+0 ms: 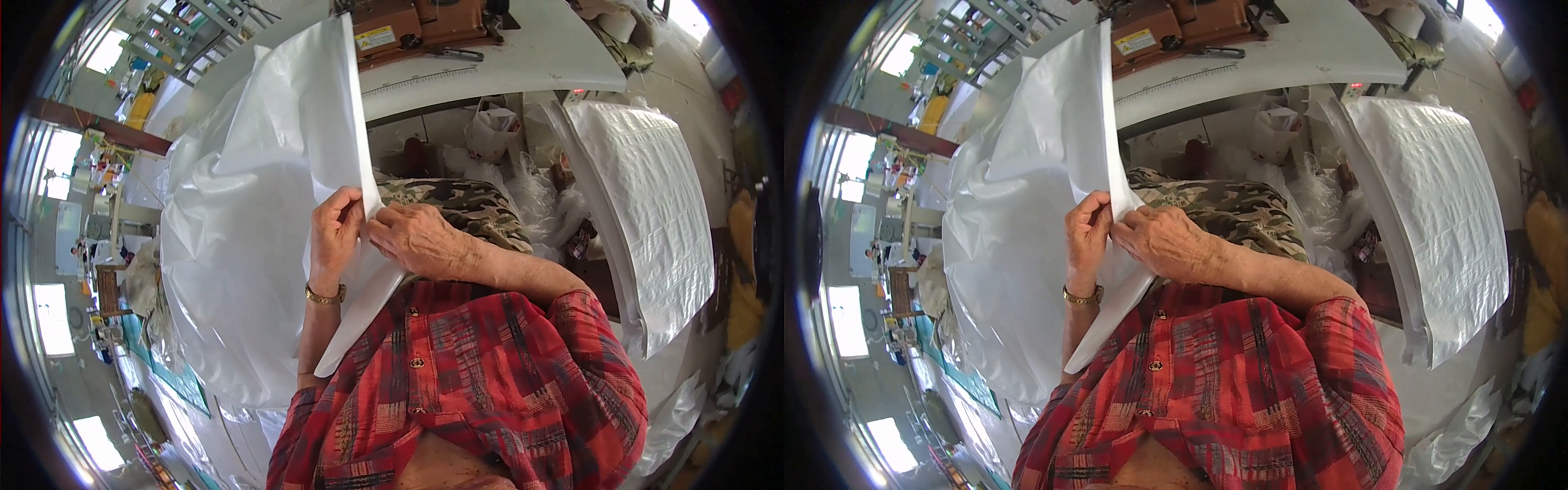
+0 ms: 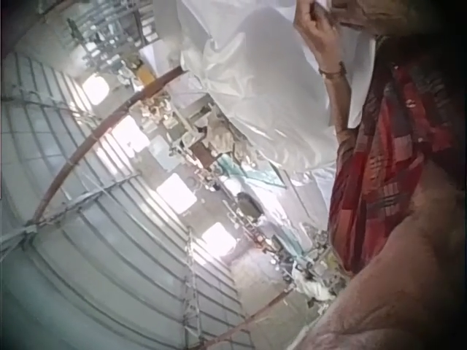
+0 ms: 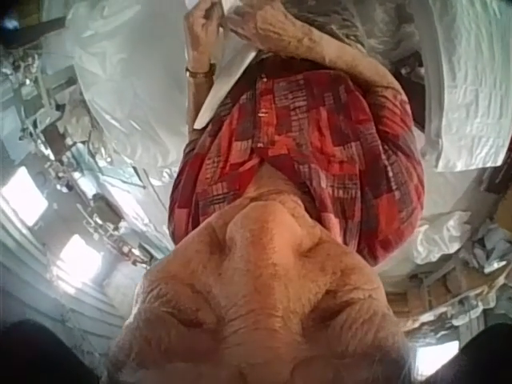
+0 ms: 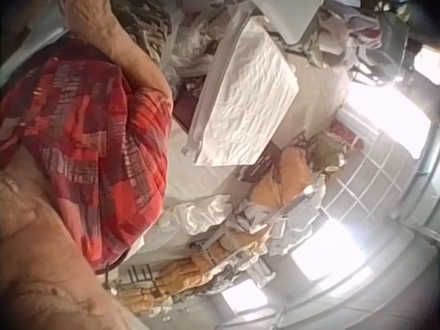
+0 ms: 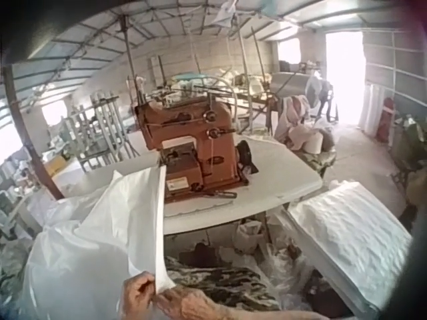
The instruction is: Sewing and folding large white woven plastic bags using an industrial sewing machine.
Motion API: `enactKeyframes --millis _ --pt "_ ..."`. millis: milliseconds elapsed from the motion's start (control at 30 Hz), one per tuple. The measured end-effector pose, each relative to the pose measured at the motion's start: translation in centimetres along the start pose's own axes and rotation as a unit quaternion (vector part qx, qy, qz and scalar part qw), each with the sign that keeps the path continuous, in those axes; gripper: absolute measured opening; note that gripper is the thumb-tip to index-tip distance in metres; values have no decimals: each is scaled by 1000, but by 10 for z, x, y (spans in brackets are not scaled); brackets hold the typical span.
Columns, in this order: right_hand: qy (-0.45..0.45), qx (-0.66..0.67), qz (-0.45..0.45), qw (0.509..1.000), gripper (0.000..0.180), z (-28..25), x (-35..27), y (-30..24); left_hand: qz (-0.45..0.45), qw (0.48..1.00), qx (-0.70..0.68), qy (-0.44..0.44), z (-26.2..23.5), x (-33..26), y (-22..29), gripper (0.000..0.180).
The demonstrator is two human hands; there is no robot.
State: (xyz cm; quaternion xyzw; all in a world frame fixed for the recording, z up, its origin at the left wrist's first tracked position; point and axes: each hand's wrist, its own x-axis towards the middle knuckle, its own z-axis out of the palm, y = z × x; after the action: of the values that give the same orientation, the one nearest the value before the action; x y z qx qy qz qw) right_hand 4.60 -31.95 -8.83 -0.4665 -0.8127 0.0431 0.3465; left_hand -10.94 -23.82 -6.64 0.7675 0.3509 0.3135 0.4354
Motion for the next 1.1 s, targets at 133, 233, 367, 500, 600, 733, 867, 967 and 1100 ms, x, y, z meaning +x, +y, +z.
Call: enactKeyframes --millis 133,233,367,500,600,733,867,967,1100 --pt "-17 -34 -22 999 17 4 4 1 -39 999 -16 20 -3 -3 2 18" --pt "-80 -61 -65 993 17 -9 12 0 -30 992 -119 38 4 -1 9 19" --pt "-31 29 -175 984 18 1 19 27 -80 996 -25 31 -18 -3 3 16" --pt "229 233 153 933 36 83 28 68 -15 996 76 37 -50 1 20 11" --pt "-147 248 128 949 33 105 112 59 15 991 135 -7 -76 11 52 10" --pt "62 606 -154 778 30 108 168 13 51 961 245 -116 -94 26 85 12" --pt "59 486 -149 859 30 137 155 21 119 926 329 -144 -85 17 50 11" --pt "44 393 -144 907 29 147 129 54 146 912 376 -77 -59 4 -5 9" --pt "-107 298 -28 948 26 120 109 126 112 940 316 60 -29 -3 -44 8"
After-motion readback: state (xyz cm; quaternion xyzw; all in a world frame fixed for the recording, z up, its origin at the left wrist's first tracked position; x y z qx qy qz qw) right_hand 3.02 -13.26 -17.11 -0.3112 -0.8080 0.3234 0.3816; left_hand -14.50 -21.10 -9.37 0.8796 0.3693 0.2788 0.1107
